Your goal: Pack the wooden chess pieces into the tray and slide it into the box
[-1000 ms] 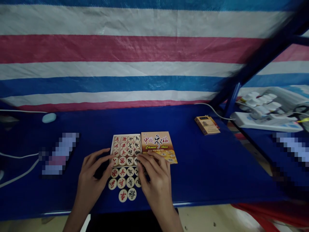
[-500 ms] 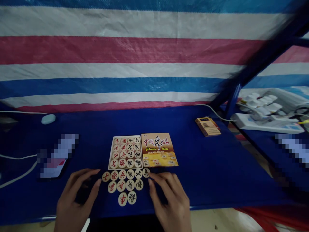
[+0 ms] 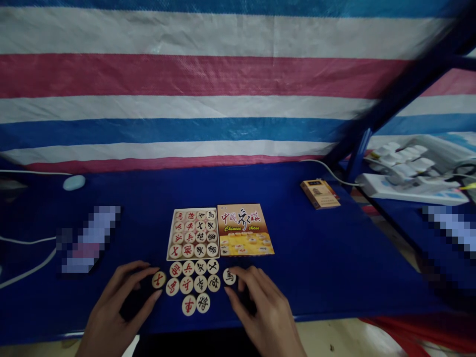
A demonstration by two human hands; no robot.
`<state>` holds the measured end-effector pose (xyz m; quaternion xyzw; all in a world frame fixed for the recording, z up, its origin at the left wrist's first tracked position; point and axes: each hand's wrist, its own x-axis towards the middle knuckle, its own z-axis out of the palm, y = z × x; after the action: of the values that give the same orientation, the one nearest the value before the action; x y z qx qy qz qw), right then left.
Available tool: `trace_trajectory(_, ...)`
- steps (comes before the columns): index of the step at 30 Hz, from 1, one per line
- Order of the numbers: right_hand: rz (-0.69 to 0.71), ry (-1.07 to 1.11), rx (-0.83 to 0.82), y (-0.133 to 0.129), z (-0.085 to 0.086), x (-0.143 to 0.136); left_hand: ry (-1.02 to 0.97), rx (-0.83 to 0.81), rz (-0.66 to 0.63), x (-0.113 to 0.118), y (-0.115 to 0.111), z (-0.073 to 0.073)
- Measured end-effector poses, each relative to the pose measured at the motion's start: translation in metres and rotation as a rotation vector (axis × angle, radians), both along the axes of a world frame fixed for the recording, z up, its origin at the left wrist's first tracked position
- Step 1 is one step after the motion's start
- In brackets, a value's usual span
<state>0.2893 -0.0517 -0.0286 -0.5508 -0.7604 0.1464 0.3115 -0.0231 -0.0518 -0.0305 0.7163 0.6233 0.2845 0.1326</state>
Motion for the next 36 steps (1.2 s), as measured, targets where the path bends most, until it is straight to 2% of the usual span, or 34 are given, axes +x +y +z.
trace_trajectory(5,0.037,0.014,-0.021,0.004,0.004,0.003,-0.062,0.007,0.005,0.0,0.002,0.012)
trace_trajectory(8,-0.007,0.063,0.038,0.006,0.011,-0.004,-0.126,0.042,0.047,0.011,0.006,0.024)
trace_trajectory(12,-0.019,0.166,0.133,0.013,0.022,-0.026,-0.227,0.123,-0.05,0.033,0.015,0.032)
trace_trajectory(16,0.106,0.272,0.141,0.027,0.026,-0.046,-0.296,0.173,-0.124,0.05,0.026,0.03)
trace_trajectory(20,0.157,0.297,0.159,0.033,0.023,-0.05,-0.295,0.22,-0.185,0.052,0.029,0.027)
trace_trajectory(32,0.144,0.278,0.156,0.034,0.019,-0.05,-0.27,0.264,-0.253,0.048,0.032,0.027)
trace_trajectory(36,0.106,0.302,0.173,0.033,0.021,-0.051,-0.237,0.282,-0.212,0.047,0.029,0.026)
